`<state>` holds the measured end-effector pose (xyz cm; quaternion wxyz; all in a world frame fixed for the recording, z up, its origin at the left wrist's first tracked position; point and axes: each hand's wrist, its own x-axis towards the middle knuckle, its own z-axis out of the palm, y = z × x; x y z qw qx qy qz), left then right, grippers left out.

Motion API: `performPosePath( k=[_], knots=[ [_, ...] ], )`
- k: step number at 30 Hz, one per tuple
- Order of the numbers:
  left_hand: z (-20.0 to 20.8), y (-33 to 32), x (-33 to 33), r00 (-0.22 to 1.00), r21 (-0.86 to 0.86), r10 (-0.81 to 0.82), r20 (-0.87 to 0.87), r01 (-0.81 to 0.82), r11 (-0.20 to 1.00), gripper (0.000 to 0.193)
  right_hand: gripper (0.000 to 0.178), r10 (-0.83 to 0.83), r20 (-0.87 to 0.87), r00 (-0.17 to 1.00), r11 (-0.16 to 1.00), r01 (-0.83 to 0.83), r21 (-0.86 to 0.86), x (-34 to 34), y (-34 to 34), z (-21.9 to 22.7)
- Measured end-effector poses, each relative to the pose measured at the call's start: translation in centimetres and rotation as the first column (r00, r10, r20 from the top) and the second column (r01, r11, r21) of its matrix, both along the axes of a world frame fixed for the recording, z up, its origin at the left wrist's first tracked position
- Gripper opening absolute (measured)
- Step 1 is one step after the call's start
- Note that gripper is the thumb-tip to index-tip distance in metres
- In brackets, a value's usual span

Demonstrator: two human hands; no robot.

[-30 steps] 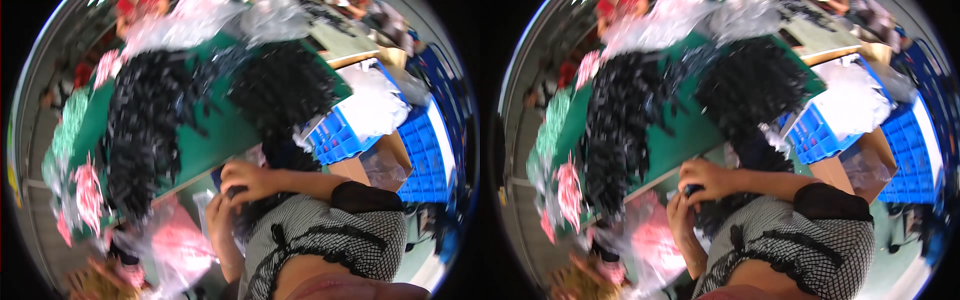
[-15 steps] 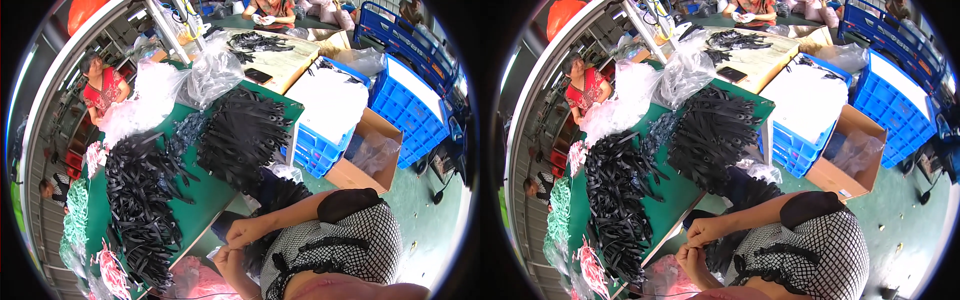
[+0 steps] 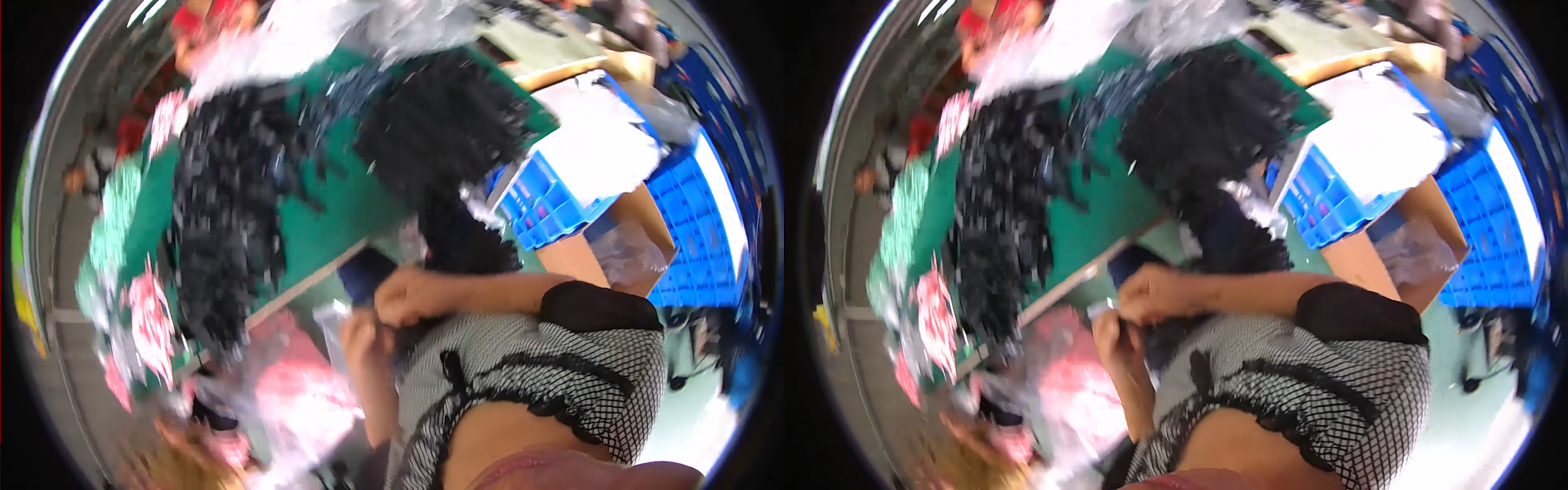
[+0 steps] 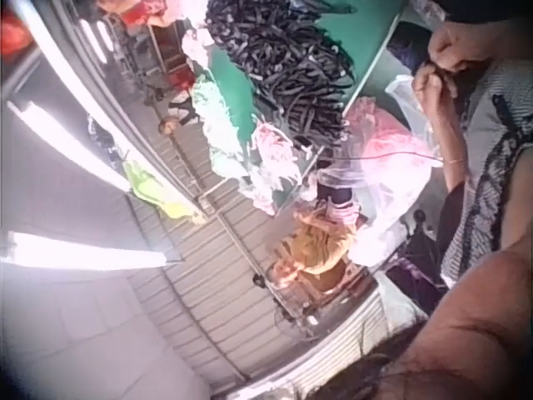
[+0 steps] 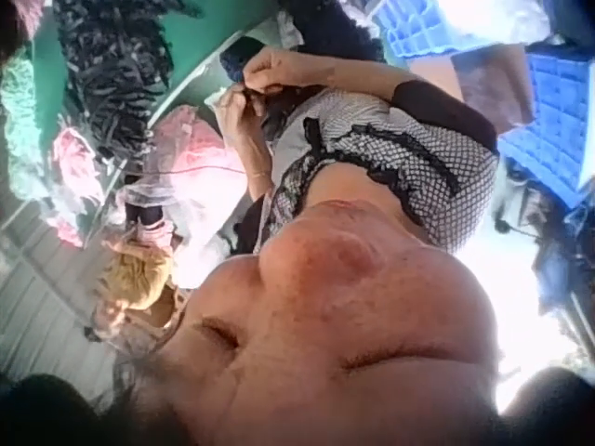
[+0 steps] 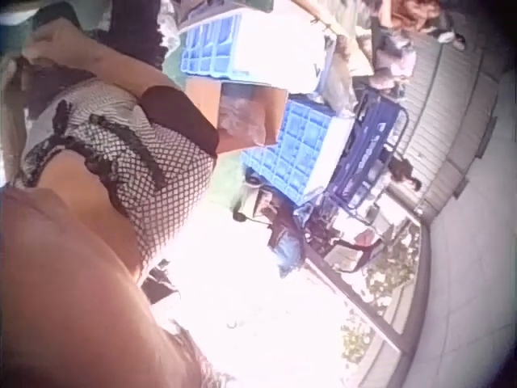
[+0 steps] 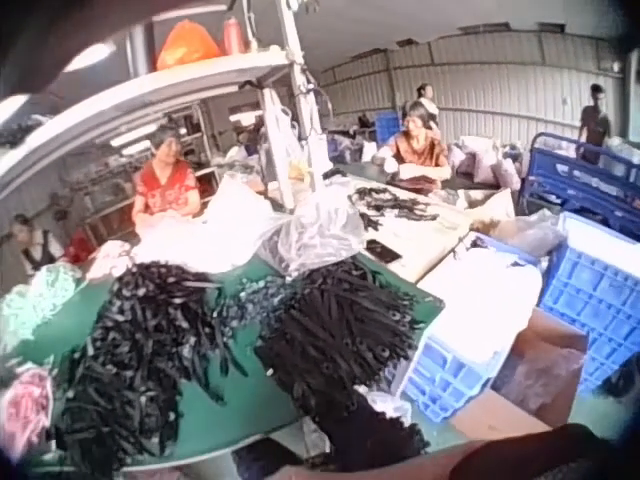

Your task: The person attaches plastic buckles to straps by hand, packs the assembled straps into a plastic bag, and attaches buckles to more straps.

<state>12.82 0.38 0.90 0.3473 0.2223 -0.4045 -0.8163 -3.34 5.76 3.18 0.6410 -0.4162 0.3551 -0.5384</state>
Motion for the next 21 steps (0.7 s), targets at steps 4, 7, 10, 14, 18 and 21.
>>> performPosePath(
  k=[4,7,10,14,18,21],
  knots=[
    [1.4,-2.0,-1.0,0.959,-0.195,-0.046,0.279,0.103,0.975,0.031,0.022,-0.379,-0.532,0.757,0.855,0.067,-0.514,-2.2,-1.6,0.5],
    [1.6,-2.6,-0.4,0.949,-0.129,-0.102,0.298,0.146,0.981,0.029,0.028,-0.455,-0.570,0.683,0.783,0.003,-0.622,-2.1,-2.8,-0.2],
    [1.7,-2.3,0.1,0.978,-0.065,-0.093,0.185,0.107,0.992,0.027,0.030,-0.415,-0.539,0.733,0.775,-0.025,-0.631,-1.9,-3.4,-0.6],
    [1.0,-2.4,1.3,0.967,-0.182,-0.138,0.215,0.179,0.967,0.026,0.028,-0.285,-0.465,0.838,0.868,0.021,-0.495,-1.4,-2.9,-0.9],
    [0.9,-2.4,2.2,0.957,-0.186,-0.149,0.250,0.198,0.962,0.024,0.026,-0.182,-0.382,0.906,0.933,0.036,-0.358,-1.1,-2.3,-0.7],
    [0.6,-2.3,2.7,0.953,-0.188,-0.145,0.267,0.199,0.962,0.023,0.025,-0.191,-0.459,0.867,0.929,0.009,-0.369,-1.2,-2.0,-0.1]
  ],
)
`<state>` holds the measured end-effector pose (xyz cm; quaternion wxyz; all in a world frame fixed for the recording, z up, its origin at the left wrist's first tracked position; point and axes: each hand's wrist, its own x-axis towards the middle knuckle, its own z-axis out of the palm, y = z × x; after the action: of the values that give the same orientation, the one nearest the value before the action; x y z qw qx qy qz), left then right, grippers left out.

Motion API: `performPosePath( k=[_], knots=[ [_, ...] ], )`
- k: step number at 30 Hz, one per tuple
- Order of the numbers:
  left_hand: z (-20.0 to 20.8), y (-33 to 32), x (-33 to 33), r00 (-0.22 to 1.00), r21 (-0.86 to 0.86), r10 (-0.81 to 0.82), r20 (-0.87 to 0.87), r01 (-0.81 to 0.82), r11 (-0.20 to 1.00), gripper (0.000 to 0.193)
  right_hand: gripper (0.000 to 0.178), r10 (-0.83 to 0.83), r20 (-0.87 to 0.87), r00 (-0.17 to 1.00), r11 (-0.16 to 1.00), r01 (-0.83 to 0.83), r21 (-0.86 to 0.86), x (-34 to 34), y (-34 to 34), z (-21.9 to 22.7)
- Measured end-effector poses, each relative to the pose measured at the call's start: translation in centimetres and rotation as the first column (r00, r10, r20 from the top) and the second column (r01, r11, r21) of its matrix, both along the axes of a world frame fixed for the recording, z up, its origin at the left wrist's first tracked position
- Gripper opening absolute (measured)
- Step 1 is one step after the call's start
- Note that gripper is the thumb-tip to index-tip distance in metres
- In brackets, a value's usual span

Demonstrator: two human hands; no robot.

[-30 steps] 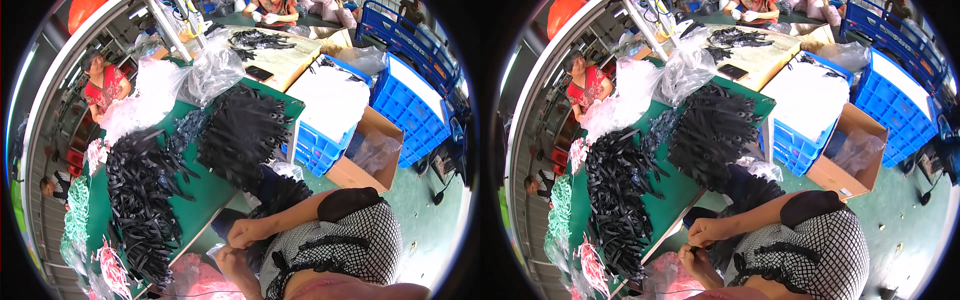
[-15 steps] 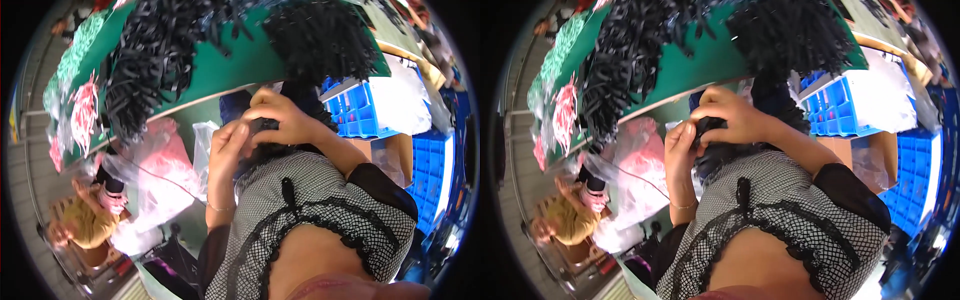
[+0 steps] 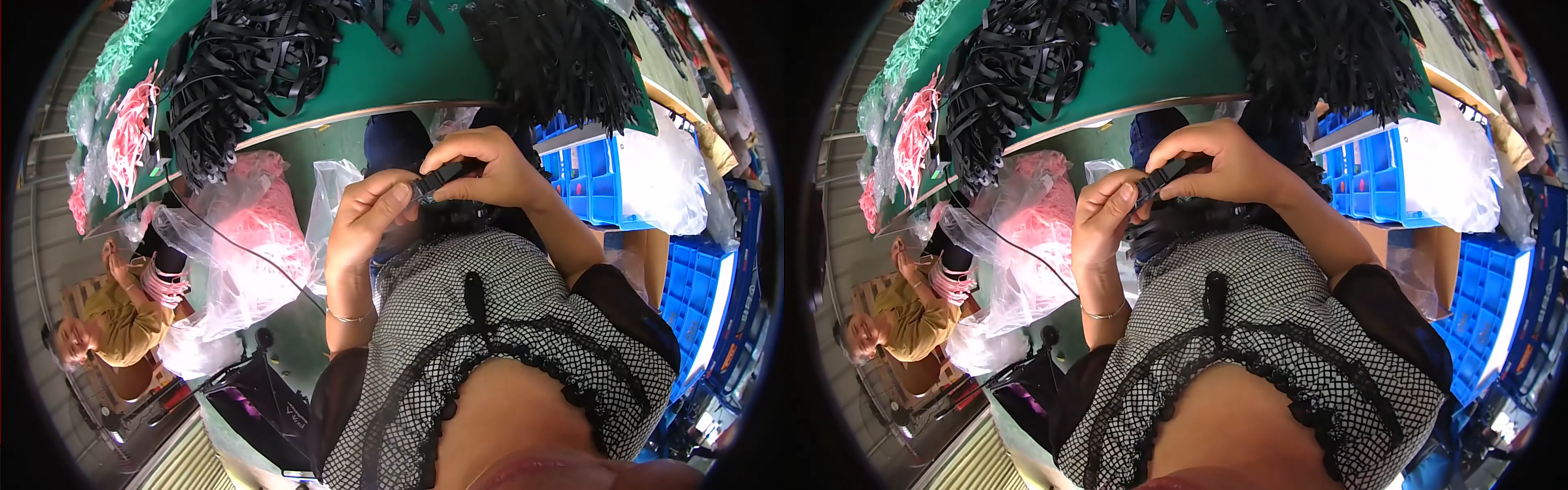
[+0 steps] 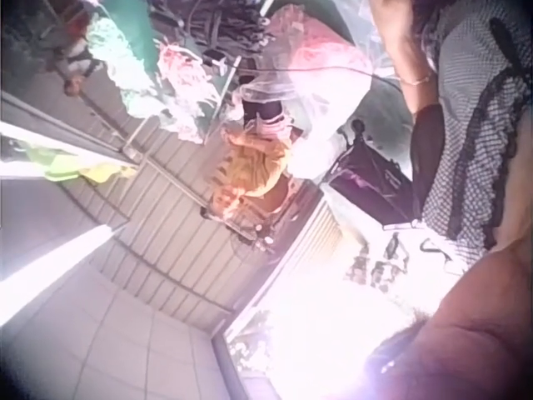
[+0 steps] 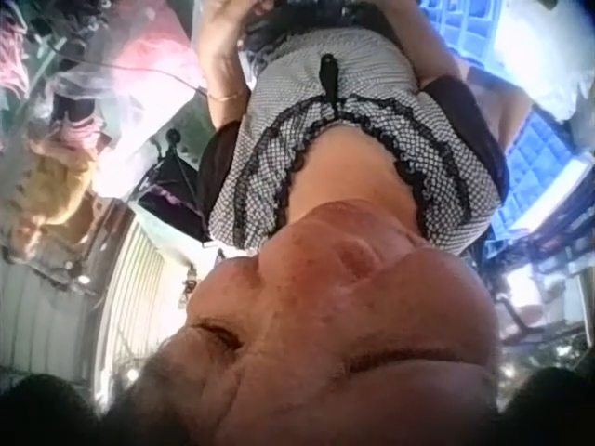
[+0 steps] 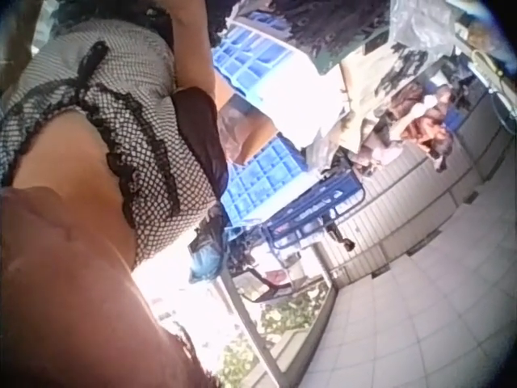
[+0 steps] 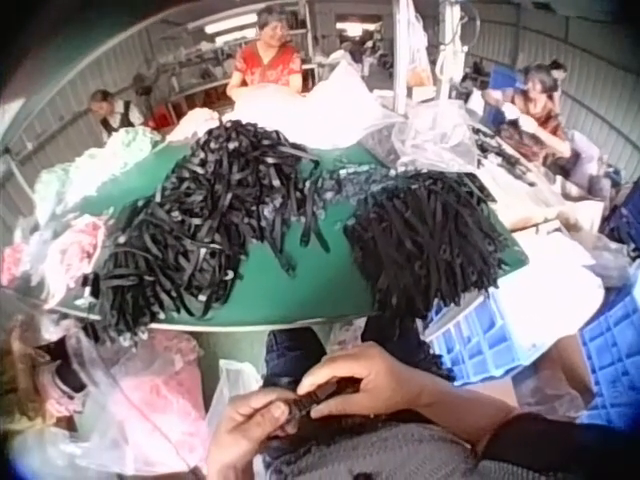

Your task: The person attaches plastic buckles to straps by hand, packs the assembled straps into a plastic bag, and attaches buckles to more straps.

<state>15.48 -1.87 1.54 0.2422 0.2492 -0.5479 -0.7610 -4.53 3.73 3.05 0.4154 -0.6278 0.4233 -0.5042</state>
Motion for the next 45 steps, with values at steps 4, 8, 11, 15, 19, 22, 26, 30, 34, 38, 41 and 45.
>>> performPosePath(
  k=[4,8,11,15,19,22,26,30,34,38,41,45],
  knots=[
    [0.3,-0.1,0.3,0.999,-0.080,0.008,0.039,-0.005,0.997,0.019,0.026,-0.033,-0.134,0.990,0.995,0.020,-0.096,-0.7,0.4,0.0],
    [1.1,-0.4,0.9,0.994,-0.171,-0.046,0.104,0.063,0.983,0.022,0.026,-0.101,-0.235,0.967,0.994,0.087,-0.071,-1.9,1.8,0.9],
    [1.3,-0.2,2.6,0.974,-0.290,0.061,0.216,0.004,0.957,0.025,0.023,-0.179,-0.305,0.935,0.984,0.172,-0.050,-3.4,3.3,1.9],
    [-1.0,-1.3,4.2,0.899,-0.365,0.057,0.433,0.117,0.924,0.026,0.023,-0.176,-0.373,0.911,0.964,0.235,0.120,-5.7,5.7,1.2],
    [-6.9,-1.4,4.2,0.883,-0.447,0.042,0.468,0.195,0.873,0.036,0.042,0.072,-0.688,0.722,0.972,0.105,0.211,-6.2,7.3,-4.4],
    [-7.7,-1.4,4.3,0.845,-0.619,0.107,0.524,0.291,0.729,0.058,0.075,0.031,-0.728,0.685,0.949,0.209,0.237,-6.7,8.7,-6.2],
    [-8.1,-1.8,2.8,0.808,-0.780,0.234,0.541,0.377,0.500,0.086,0.101,-0.022,-0.860,0.509,0.951,0.277,0.140,-7.0,10.4,-9.2],
    [-12.3,-3.2,1.8,0.895,-0.721,0.067,0.440,0.308,0.621,0.093,0.092,-0.086,-0.916,0.392,0.961,0.275,0.027,-6.4,10.3,-11.1],
    [-11.9,-1.7,3.1,0.822,-0.754,0.194,0.536,0.364,0.547,0.094,0.079,-0.063,-0.921,0.386,0.954,0.295,0.058,-5.9,10.2,-10.9],
    [-9.8,0.3,3.8,0.701,-0.685,0.274,0.658,0.406,0.605,0.097,0.066,0.016,-0.924,0.382,0.924,0.347,0.160,-5.1,10.1,-10.7],
    [-9.7,0.9,4.2,0.673,-0.683,0.292,0.679,0.434,0.588,0.099,0.061,0.074,-0.904,0.421,0.886,0.389,0.254,-4.8,10.0,-10.6],
    [-10.1,0.8,5.0,0.713,-0.687,0.257,0.652,0.412,0.599,0.101,0.056,0.223,-0.804,0.552,0.772,0.404,0.492,-5.3,9.2,-10.1]
  ],
)
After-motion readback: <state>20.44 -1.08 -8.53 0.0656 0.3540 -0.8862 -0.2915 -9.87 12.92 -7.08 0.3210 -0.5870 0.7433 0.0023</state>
